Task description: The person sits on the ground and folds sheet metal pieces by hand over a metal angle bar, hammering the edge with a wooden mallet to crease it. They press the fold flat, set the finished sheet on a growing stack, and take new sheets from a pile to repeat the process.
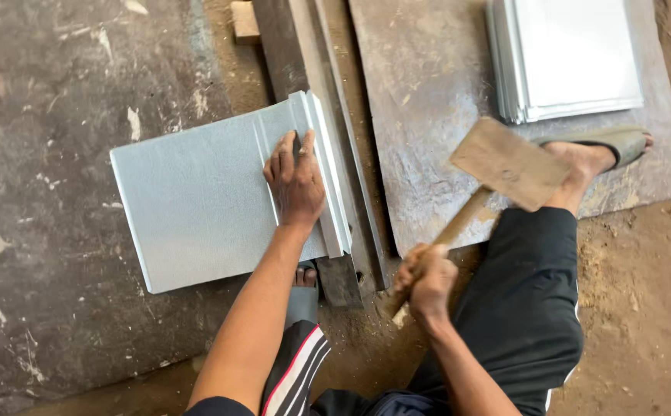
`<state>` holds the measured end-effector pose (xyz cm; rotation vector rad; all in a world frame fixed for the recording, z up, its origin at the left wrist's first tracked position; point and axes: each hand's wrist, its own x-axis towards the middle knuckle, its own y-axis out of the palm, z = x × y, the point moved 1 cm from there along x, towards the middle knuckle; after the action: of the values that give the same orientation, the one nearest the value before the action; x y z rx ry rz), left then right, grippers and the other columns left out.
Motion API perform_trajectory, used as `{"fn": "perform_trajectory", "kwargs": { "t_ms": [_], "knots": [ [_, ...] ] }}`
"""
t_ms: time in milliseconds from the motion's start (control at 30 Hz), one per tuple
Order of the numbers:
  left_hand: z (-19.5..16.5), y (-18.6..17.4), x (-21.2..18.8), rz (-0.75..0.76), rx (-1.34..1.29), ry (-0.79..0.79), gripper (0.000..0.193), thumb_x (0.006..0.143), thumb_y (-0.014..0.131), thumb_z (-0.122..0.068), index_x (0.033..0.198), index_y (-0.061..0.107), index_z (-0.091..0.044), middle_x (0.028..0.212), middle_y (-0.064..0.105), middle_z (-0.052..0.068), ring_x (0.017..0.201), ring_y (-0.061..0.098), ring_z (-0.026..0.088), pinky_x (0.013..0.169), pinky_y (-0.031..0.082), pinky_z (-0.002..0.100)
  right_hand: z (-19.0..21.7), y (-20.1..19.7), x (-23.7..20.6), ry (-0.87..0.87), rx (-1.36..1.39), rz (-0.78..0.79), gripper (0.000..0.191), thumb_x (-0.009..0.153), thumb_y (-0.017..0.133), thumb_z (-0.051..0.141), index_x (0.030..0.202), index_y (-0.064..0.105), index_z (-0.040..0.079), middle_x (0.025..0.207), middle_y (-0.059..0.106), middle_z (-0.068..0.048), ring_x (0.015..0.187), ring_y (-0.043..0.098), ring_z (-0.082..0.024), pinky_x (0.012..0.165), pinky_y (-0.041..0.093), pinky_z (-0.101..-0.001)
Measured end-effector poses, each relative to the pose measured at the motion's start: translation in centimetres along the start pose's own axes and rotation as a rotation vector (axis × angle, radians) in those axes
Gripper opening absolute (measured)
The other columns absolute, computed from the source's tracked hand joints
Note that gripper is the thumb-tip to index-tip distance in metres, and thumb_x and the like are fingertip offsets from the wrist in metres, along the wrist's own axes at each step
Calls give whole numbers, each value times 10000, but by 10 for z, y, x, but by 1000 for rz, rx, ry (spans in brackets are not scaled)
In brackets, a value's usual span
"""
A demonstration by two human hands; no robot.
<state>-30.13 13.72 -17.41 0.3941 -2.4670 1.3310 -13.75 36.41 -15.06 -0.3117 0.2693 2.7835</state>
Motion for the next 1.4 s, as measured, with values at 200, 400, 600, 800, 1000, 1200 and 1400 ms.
{"fn": "perform_trajectory", "kwargs": {
  "t_ms": [200,400,600,800,1000,1200,1400],
  "knots": [
    [0,0,2,-39,-1,17,456,1006,480,-136,1448,589,-129,1451,525,198,1371,475,356,1148,304,527,-4,16,31,201,160,-40,488,1058,390,425,741,513,74,615,495,3,425,442,-114,341,365,-288],
    [0,-3,3,-39,22,7,477,963,547,-103,1437,590,-132,1443,529,181,1375,483,355,1139,319,525,9,36,63,322,-161,164,382,1015,497,296,720,490,54,575,480,-11,427,439,-133,343,364,-310],
    [-1,-10,4,-94,-22,11,471,981,570,-79,1445,601,-154,1464,528,165,1399,475,348,1156,324,520,17,58,75,283,-567,275,521,1031,469,413,653,500,55,496,456,-42,367,459,-138,348,370,-303],
    [1,-4,1,-38,-37,-9,417,1044,555,-129,1459,594,-132,1469,524,168,1396,483,356,1175,333,530,11,53,96,33,-76,140,407,1048,428,362,757,487,84,564,485,-26,396,448,-142,355,385,-309],
    [0,-9,6,-38,-13,-13,436,1010,540,-119,1439,608,-144,1446,530,170,1384,470,344,1148,326,527,14,62,106,212,250,3,514,1057,372,499,764,491,93,581,460,17,414,419,-103,362,367,-288],
    [1,-5,3,-60,-5,5,435,989,565,-130,1423,603,-143,1405,545,178,1355,483,353,1128,320,555,30,69,117,220,-103,136,419,1036,411,389,761,475,80,591,443,-4,409,393,-136,342,333,-353],
    [2,-9,5,-64,37,-1,455,983,535,-112,1430,601,-159,1395,566,179,1340,502,346,1122,347,529,11,70,127,341,-336,369,517,1071,435,419,709,412,50,540,393,-54,388,397,-147,345,342,-337]
  ]
}}
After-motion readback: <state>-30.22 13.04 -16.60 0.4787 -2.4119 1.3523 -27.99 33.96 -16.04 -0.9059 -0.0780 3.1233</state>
